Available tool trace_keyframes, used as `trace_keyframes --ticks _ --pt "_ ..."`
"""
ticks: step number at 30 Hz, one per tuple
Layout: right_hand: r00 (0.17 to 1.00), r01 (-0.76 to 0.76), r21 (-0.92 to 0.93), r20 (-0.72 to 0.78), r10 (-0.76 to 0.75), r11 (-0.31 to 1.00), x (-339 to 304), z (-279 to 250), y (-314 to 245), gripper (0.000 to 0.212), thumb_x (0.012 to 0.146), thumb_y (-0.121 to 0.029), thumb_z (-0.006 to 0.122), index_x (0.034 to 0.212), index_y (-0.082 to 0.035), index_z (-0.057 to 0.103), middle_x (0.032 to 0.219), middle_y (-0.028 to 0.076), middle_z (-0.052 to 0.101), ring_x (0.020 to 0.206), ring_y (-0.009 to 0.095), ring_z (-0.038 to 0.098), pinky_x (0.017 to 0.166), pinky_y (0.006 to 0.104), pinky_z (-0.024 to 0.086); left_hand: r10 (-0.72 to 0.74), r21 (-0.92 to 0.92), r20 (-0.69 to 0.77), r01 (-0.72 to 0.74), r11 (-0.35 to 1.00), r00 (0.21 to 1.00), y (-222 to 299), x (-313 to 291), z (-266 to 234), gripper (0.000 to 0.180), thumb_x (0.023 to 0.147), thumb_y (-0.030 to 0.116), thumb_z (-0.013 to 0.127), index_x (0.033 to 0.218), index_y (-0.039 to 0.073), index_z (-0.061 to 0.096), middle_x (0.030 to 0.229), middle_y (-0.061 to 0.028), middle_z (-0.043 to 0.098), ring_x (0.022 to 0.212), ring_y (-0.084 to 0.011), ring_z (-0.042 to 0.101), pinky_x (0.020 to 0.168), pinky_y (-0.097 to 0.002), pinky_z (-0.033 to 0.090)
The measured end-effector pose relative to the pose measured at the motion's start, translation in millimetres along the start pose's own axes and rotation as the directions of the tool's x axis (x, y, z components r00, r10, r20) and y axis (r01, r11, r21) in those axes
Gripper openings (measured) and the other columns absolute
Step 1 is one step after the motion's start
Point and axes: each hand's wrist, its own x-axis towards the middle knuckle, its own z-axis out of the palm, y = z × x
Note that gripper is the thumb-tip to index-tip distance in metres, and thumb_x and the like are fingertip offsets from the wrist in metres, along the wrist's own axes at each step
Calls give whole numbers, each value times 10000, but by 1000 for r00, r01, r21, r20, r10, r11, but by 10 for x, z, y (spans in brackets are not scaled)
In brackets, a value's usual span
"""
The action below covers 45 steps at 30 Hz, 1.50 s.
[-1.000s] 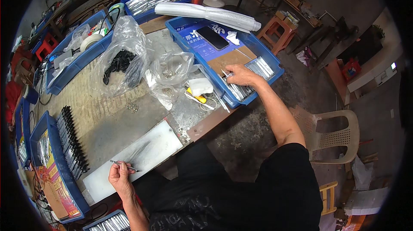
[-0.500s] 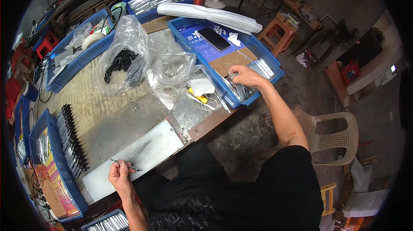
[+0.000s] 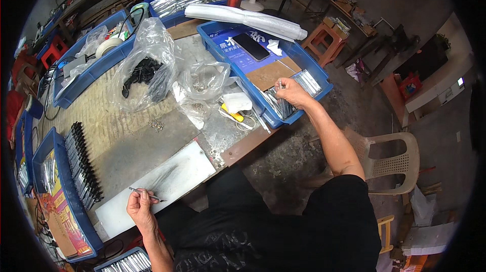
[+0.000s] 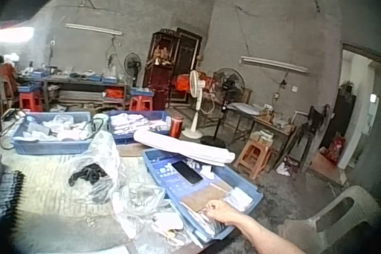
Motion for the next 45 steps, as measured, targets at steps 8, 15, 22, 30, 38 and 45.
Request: trace_keyframes --ticks 8,15,22,30,38,45 --pt "881 194 -352 -348 -320 916 38 29 24 194 706 -156 498 794 17 492 715 222 558 670 366 543 604 413 412 10 -20 20 -9 1000 1000 -5 -4 -13 99 866 106 562 852 8 554 751 -61 579 576 -87 525 556 -207 450" --pt "700 264 -289 -600 -389 920 133 -335 -104 126 701 -112 498 756 2 496 603 119 520 555 200 516 544 345 418 11 -3 34 -11 1000 999 -1 8 -7 101 865 106 564 862 5 554 755 -62 574 580 -89 525 559 -207 450" --pt "859 419 309 -438 -263 854 -133 -384 -823 77 761 -28 483 787 -88 443 604 -21 416 426 55 362 375 210 302 22 0 21 -22 1000 1000 -23 -1 -43 98 863 104 566 866 7 553 755 -63 572 583 -89 524 560 -211 451" --pt "932 362 125 -73 -355 924 -336 434 -1195 72 719 -73 543 783 -49 519 641 -16 485 517 52 456 454 225 376 11 -10 2 -11 1000 1000 -21 -18 -24 99 856 98 573 857 2 551 759 -70 574 590 -95 532 568 -221 457" --pt "885 414 -251 334 -324 875 -329 1579 -992 165 734 -117 496 821 20 467 599 127 484 568 147 460 527 326 397 27 -32 32 -26 999 999 -19 -20 -18 94 846 83 580 847 -8 556 771 -80 582 613 -105 543 588 -230 465" --pt "798 603 -466 352 -489 648 -164 2027 -494 151 716 -65 495 819 45 480 739 263 562 750 439 548 650 495 430 47 -47 43 -45 998 998 -25 -39 -14 93 847 78 581 850 -13 568 765 -68 588 634 -100 548 598 -223 462"
